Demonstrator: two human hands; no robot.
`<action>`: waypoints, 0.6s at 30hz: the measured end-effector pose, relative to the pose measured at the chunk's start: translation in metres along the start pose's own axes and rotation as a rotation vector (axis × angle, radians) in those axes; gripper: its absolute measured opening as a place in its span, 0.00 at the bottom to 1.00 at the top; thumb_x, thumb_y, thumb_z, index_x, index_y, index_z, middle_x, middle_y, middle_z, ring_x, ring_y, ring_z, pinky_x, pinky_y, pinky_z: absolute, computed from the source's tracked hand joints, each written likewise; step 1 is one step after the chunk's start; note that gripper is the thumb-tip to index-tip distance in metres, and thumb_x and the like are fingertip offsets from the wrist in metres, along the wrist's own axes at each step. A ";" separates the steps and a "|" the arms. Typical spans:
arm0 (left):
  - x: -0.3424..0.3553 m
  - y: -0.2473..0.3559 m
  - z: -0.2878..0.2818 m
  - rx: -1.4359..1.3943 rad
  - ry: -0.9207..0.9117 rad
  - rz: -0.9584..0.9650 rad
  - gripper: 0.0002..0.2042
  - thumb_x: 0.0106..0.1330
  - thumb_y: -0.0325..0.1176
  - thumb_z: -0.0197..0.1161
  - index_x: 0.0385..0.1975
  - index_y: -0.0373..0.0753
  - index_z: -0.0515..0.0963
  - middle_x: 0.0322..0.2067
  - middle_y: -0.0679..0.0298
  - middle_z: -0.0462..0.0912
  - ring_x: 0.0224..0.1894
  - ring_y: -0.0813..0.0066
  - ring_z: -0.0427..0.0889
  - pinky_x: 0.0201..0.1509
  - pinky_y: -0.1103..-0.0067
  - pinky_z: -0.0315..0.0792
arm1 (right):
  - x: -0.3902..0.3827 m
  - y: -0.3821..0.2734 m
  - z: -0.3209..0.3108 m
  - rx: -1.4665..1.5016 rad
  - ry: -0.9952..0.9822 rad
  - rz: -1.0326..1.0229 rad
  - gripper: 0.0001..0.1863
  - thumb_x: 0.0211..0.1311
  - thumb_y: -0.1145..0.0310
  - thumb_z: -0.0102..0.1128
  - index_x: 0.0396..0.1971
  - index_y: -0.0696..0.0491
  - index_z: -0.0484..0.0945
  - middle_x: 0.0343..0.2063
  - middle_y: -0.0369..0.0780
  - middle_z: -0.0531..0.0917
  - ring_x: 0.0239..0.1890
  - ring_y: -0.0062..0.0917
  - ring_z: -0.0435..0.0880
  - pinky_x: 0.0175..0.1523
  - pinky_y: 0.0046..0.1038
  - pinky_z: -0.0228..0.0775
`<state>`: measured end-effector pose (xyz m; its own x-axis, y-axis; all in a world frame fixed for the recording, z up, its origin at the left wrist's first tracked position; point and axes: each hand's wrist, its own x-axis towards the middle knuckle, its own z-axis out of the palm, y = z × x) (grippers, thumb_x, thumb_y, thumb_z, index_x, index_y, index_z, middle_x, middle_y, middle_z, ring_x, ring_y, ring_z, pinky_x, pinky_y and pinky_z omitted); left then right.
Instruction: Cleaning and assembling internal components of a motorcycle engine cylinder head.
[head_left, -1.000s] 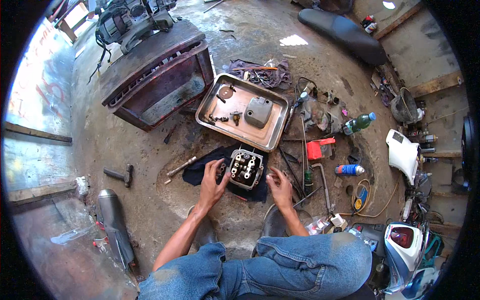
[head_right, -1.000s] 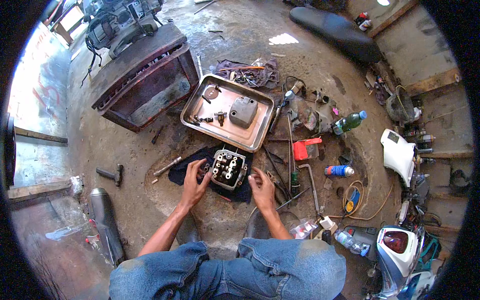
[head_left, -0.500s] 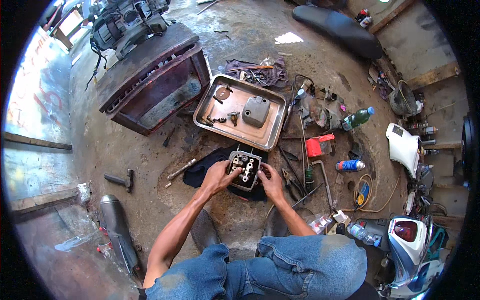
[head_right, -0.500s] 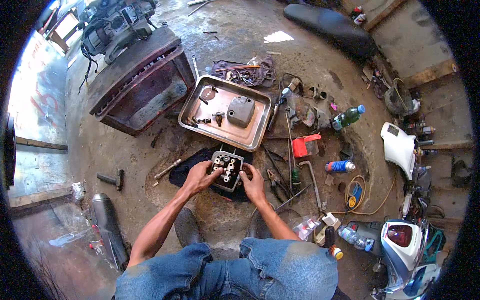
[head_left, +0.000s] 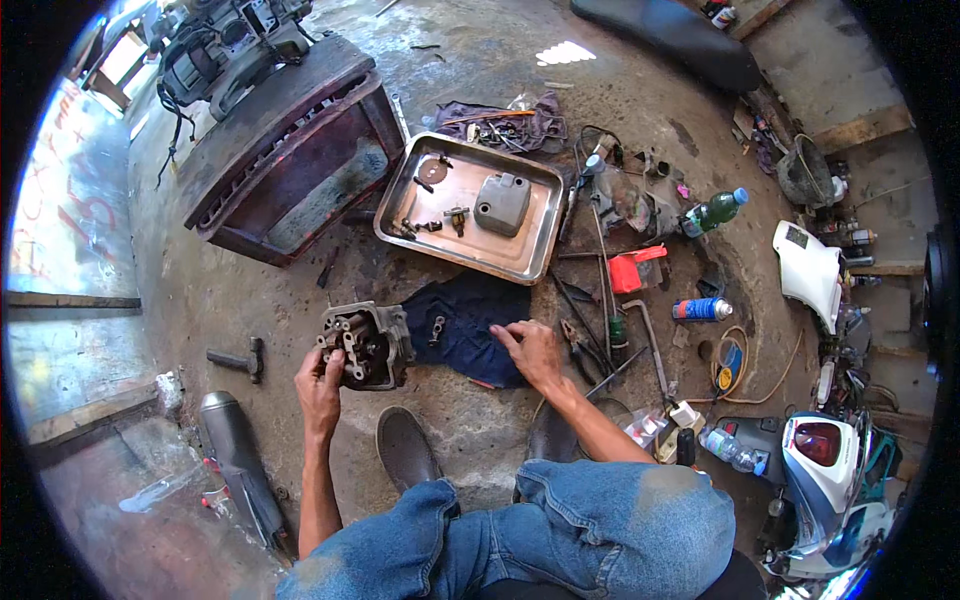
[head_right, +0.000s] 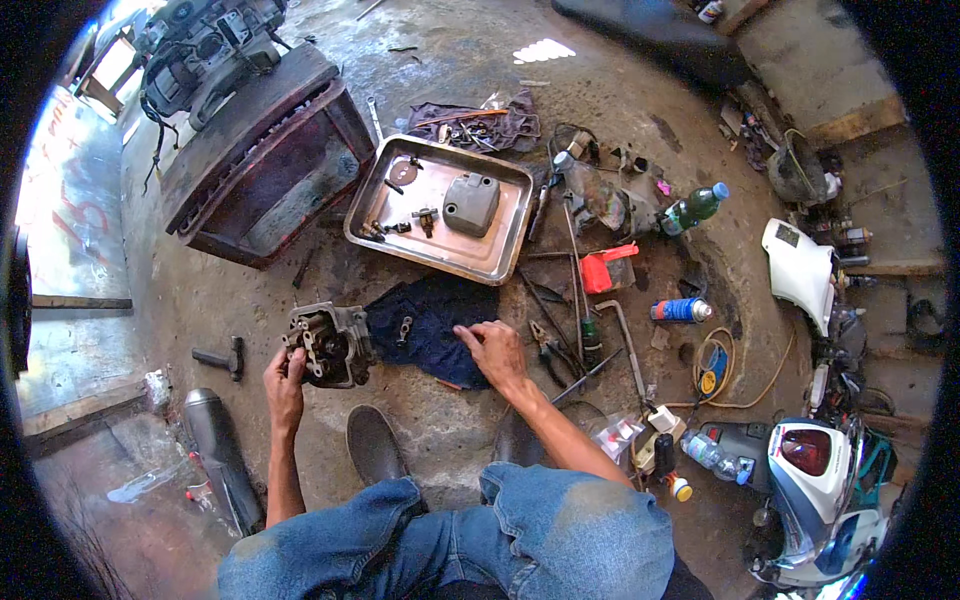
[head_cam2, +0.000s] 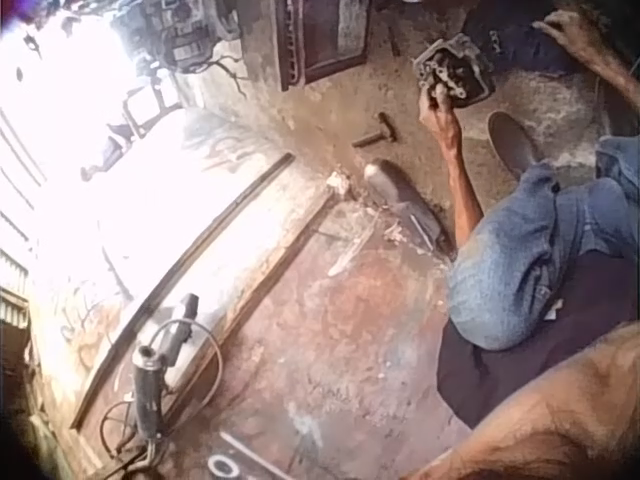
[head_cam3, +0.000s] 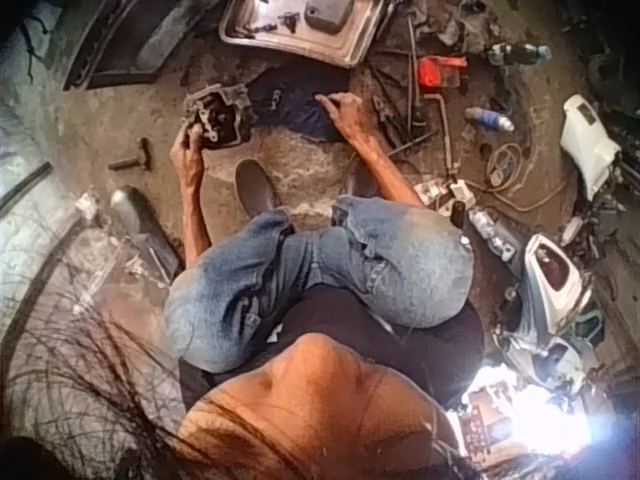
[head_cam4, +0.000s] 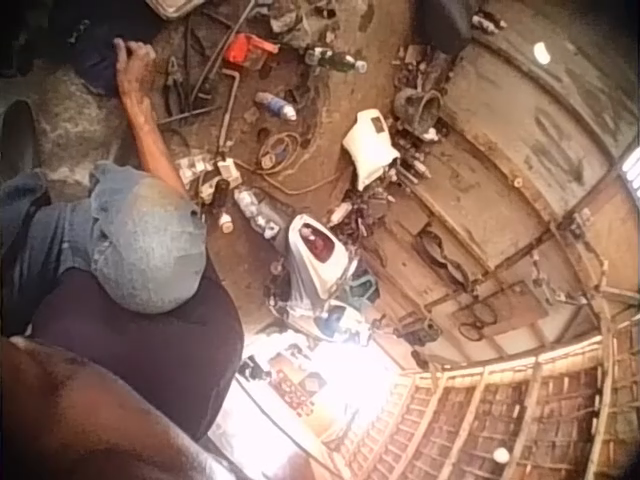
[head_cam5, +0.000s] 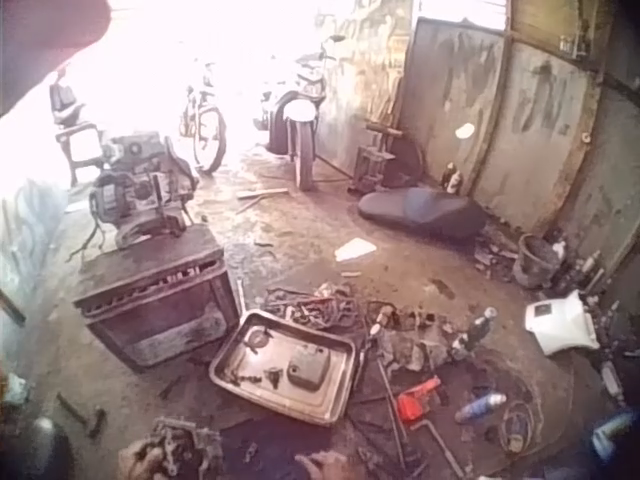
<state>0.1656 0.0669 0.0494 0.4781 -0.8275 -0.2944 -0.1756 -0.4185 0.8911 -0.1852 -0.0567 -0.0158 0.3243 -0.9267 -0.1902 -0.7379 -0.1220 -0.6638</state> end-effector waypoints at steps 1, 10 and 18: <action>0.003 0.000 -0.004 0.004 0.007 0.001 0.17 0.76 0.42 0.64 0.42 0.30 0.82 0.32 0.64 0.82 0.34 0.78 0.77 0.40 0.76 0.71 | 0.002 0.002 0.008 0.005 -0.002 -0.005 0.14 0.67 0.63 0.69 0.43 0.58 0.88 0.40 0.46 0.87 0.39 0.44 0.86 0.50 0.39 0.78; 0.017 0.058 -0.016 0.680 -0.135 0.393 0.24 0.65 0.47 0.72 0.46 0.28 0.81 0.40 0.49 0.84 0.45 0.46 0.81 0.57 0.60 0.74 | 0.034 -0.024 0.055 -0.162 -0.108 -0.657 0.33 0.53 0.81 0.63 0.63 0.49 0.79 0.58 0.42 0.78 0.62 0.42 0.74 0.66 0.43 0.70; 0.034 0.082 0.021 0.819 -0.491 0.637 0.26 0.63 0.52 0.73 0.46 0.32 0.83 0.40 0.51 0.84 0.46 0.51 0.81 0.53 0.63 0.77 | 0.053 -0.026 0.062 -0.253 -0.201 -0.568 0.18 0.62 0.70 0.67 0.53 0.48 0.82 0.59 0.43 0.80 0.64 0.38 0.75 0.63 0.43 0.65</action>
<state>0.1495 -0.0031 0.1057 -0.2541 -0.9578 -0.1342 -0.8583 0.1593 0.4879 -0.1119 -0.0808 -0.0537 0.7910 -0.6118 -0.0075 -0.5277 -0.6759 -0.5144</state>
